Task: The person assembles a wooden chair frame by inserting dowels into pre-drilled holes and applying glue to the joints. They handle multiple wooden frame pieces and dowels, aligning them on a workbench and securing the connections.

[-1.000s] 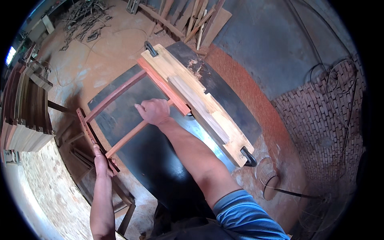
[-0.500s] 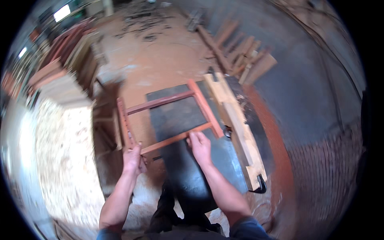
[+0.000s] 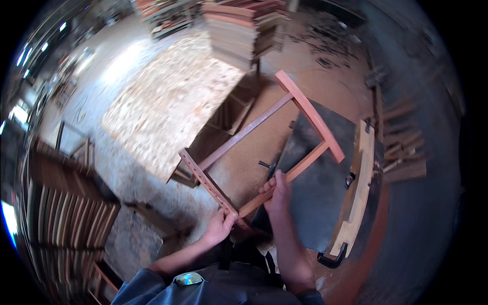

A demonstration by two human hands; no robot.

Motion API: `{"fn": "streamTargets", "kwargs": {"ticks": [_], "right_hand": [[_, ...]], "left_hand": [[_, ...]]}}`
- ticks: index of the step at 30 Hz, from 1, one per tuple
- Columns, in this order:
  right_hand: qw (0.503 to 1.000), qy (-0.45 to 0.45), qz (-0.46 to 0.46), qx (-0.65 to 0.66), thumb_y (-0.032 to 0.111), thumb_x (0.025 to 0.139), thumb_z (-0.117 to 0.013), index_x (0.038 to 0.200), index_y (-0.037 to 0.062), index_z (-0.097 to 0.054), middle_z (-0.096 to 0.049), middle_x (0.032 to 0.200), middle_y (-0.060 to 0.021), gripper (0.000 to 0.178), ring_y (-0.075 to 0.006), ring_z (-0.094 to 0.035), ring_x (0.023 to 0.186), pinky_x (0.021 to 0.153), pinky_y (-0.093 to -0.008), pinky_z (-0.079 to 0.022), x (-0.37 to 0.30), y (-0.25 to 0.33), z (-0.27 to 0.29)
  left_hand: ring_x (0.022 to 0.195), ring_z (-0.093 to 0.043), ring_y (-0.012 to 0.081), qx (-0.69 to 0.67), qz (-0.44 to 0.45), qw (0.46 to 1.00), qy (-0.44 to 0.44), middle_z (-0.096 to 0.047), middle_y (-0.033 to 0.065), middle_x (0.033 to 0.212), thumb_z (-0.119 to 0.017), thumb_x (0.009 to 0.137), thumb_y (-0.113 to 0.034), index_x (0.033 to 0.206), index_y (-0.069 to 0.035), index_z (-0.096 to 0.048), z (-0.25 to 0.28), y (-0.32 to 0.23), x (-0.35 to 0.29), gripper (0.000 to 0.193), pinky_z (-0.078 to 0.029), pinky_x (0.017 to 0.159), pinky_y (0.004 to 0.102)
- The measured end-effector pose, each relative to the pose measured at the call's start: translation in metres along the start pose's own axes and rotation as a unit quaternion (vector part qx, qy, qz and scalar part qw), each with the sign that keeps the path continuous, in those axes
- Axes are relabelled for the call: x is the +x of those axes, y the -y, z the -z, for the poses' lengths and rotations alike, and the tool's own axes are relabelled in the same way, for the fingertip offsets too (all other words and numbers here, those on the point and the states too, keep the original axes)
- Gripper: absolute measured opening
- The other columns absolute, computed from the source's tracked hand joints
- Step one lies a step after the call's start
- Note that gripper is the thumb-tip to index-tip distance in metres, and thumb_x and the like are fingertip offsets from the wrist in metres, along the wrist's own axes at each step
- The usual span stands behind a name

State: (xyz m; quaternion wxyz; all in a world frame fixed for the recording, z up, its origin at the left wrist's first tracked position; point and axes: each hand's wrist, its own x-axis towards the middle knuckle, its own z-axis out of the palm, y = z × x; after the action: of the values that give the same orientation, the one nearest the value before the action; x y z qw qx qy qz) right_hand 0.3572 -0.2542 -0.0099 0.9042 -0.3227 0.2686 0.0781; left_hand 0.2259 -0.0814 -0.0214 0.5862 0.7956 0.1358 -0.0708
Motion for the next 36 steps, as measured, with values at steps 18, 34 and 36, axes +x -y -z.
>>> {"fn": "streamTargets", "kwargs": {"ticks": [18, 34, 36], "right_hand": [[0.57, 0.501, -0.004, -0.651, 0.009, 0.081, -0.072, 0.106, -0.0001, -0.054, -0.061, 0.08, -0.0095, 0.032, -0.0216, -0.064, 0.07, 0.066, -0.0336, -0.054, -0.27, -0.235, -0.118], [0.466, 0.643, 0.073, -0.603, 0.0, 0.085, -0.067, 0.119, -0.0042, -0.058, -0.068, 0.096, -0.0111, 0.036, -0.0145, -0.064, 0.08, 0.073, -0.0293, -0.053, -0.326, -0.357, -0.089], [0.492, 0.618, 0.05, -0.611, 0.002, 0.086, -0.067, 0.119, -0.0045, -0.058, -0.069, 0.096, -0.0106, 0.034, -0.0138, -0.065, 0.082, 0.074, -0.0285, -0.053, -0.314, -0.36, -0.075]], "left_hand": [[0.067, -0.064, 0.0139, -0.189, 0.134, 0.836, -0.498, -0.063, 0.0042, 0.07, -0.066, 0.09, -0.019, 0.088, -0.005, -0.06, 0.156, 0.148, -0.314, 0.015, -0.05, 0.064, 0.0307], [0.049, -0.058, 0.0229, -0.52, 0.158, 0.338, -0.768, -0.058, 0.0104, 0.062, -0.056, 0.088, -0.01, 0.076, 0.002, -0.059, 0.297, 0.27, -0.525, 0.017, -0.046, 0.043, 0.0386], [0.052, -0.059, 0.0249, -0.551, 0.123, 0.321, -0.76, -0.059, 0.0117, 0.065, -0.056, 0.089, -0.011, 0.083, 0.003, -0.058, 0.314, 0.299, -0.529, 0.016, -0.049, 0.045, 0.0417]]}}
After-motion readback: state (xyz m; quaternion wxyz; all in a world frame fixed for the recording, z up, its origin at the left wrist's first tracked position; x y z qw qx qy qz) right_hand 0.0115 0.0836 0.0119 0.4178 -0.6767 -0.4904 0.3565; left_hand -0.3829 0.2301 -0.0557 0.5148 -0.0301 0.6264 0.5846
